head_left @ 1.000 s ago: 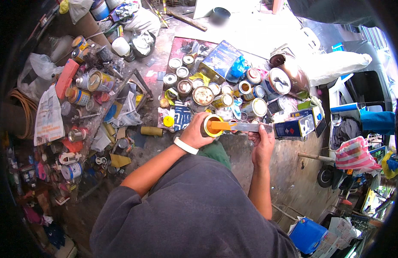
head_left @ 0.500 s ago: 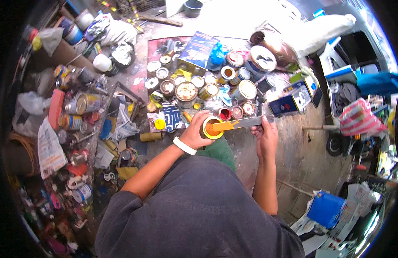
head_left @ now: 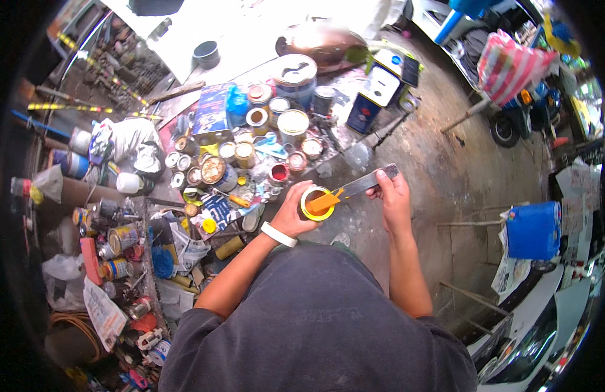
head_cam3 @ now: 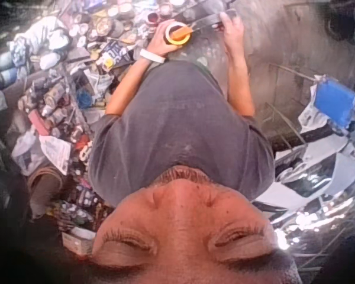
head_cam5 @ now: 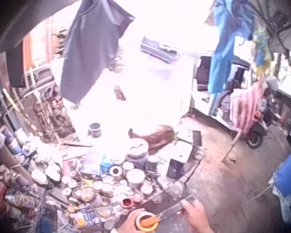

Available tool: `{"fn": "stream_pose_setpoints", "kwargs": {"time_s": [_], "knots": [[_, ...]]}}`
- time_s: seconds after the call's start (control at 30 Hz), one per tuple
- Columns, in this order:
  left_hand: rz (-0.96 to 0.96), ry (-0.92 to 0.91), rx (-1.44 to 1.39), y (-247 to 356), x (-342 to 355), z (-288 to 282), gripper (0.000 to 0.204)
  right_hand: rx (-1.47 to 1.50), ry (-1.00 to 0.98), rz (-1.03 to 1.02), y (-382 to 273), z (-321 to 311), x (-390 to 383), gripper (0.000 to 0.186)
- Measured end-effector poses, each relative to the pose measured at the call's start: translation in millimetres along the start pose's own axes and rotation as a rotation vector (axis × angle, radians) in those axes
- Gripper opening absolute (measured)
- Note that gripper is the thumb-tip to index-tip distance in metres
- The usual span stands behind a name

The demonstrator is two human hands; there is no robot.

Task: The person opens a small paint can using a flat tool, pours liquid from a small tin into another container, and stirs paint inside multiple cans using a flat metal stirrer.

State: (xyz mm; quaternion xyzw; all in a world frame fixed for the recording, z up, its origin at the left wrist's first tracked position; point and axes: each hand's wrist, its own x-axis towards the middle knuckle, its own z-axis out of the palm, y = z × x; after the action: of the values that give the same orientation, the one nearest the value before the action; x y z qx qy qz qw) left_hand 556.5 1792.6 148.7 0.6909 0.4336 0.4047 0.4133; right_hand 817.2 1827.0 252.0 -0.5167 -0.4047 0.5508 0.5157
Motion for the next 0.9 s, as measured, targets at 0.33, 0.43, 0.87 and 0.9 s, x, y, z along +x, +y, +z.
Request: {"fn": "stream_pose_setpoints", "kwargs": {"time_s": [0.33, 0.43, 0.87, 0.9], "knots": [[-0.150, -0.226, -0.305, 59.3, 20.3, 145.9, 0.095, 0.112, 0.108, 0.129, -17.2, -158.9, -21.2, 0.018], [-0.217, -0.286, -0.377, 87.2, 26.1, 177.6, 0.093, 0.139, 0.110, 0.164, -21.3, -196.0, -17.9, 0.020], [-0.214, -0.468, -0.323, 102.9, 32.8, 234.0, 0.092, 0.047, 0.021, 0.076, -50.8, -240.6, -18.7, 0.023], [-0.212, -0.470, -0.313, 104.1, 33.4, 234.9, 0.092, 0.051, 0.027, 0.077, -50.7, -241.3, -19.5, 0.023]]}}
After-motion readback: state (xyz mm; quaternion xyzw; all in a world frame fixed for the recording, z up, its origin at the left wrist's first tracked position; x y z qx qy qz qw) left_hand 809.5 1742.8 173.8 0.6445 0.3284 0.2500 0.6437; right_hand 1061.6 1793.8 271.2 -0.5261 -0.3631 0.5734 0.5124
